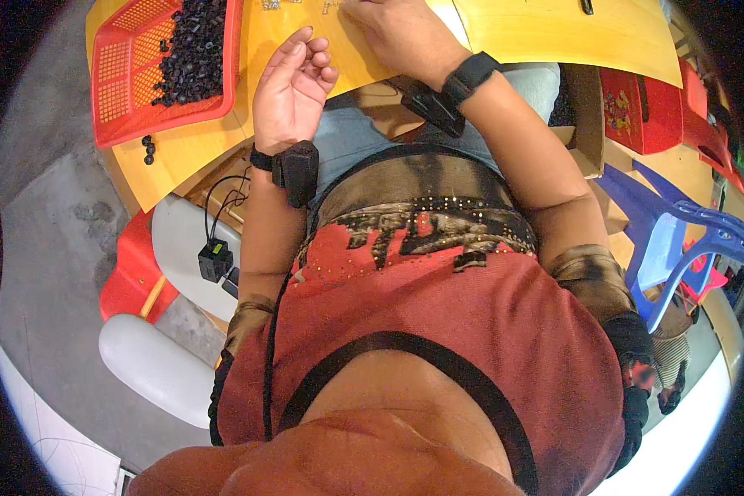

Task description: The person repeatedly assembles small components by picking up black caps and metal pins from the table and inserting the pins into the caps by hand.

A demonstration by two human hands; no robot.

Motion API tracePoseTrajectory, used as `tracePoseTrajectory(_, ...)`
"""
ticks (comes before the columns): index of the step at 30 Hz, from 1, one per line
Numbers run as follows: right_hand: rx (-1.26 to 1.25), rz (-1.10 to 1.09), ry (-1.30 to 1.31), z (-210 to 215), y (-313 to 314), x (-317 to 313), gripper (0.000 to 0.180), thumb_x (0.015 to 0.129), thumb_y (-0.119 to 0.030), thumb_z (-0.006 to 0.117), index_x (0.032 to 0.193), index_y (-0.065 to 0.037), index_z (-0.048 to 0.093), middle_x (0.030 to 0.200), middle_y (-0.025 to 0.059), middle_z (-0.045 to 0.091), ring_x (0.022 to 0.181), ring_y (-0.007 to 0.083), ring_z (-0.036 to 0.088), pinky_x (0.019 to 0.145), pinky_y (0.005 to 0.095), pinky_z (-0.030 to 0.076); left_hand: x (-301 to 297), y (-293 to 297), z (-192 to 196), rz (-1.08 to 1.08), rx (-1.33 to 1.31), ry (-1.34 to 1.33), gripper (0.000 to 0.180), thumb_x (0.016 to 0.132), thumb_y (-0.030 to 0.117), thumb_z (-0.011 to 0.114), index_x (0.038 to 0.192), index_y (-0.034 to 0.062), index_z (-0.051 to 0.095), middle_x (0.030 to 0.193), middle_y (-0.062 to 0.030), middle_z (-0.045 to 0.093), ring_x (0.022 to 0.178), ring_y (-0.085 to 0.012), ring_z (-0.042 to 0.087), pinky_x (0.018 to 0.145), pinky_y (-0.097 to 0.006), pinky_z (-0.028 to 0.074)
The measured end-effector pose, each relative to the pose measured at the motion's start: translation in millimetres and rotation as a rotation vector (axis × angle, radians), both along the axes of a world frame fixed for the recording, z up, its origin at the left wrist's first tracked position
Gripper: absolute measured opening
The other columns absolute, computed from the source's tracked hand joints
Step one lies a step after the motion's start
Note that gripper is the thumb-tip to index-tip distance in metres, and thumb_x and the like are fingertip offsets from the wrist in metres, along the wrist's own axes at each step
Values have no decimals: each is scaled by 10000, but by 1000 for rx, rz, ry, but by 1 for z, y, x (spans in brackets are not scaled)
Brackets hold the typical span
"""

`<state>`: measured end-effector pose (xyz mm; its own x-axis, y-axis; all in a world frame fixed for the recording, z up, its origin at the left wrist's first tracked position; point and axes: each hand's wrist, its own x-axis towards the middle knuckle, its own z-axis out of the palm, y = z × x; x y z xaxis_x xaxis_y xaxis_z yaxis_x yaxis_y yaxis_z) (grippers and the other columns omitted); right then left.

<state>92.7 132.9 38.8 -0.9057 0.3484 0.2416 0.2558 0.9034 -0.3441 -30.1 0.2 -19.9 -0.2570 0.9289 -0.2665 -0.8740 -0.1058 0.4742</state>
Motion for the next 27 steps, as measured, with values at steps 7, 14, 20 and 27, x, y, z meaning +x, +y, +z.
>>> tracePoseTrajectory(7,-49,-38,136,-12,-1,-13,213,762,-89,600,961,-14,615,800,127,512,791,289,480,714,362,414,0,-1,-1,11,13,-5,215,913,103,526,1112,37,573,969,-90,631,838,-141,581,751,-300,491)
tracePoseTrajectory(14,-21,-10,290,-22,3,-8,214,767,-86,593,966,-11,615,806,134,515,785,293,483,706,366,417,1,-1,1,3,16,-5,221,914,105,524,1120,36,566,967,-90,631,841,-144,581,758,-301,486)
tracePoseTrajectory(20,8,-12,125,-7,0,-11,166,771,-75,587,924,-18,618,765,129,507,764,289,479,694,369,408,1,-2,0,11,2,18,218,917,108,520,1119,41,568,969,-87,631,844,-145,580,763,-302,482)
tracePoseTrajectory(27,-6,12,201,-10,0,-30,230,739,-105,587,956,-35,617,803,108,511,792,282,475,715,355,408,0,-2,-5,29,64,-30,212,915,102,526,1112,39,572,975,-99,633,842,-151,581,752,-309,491)
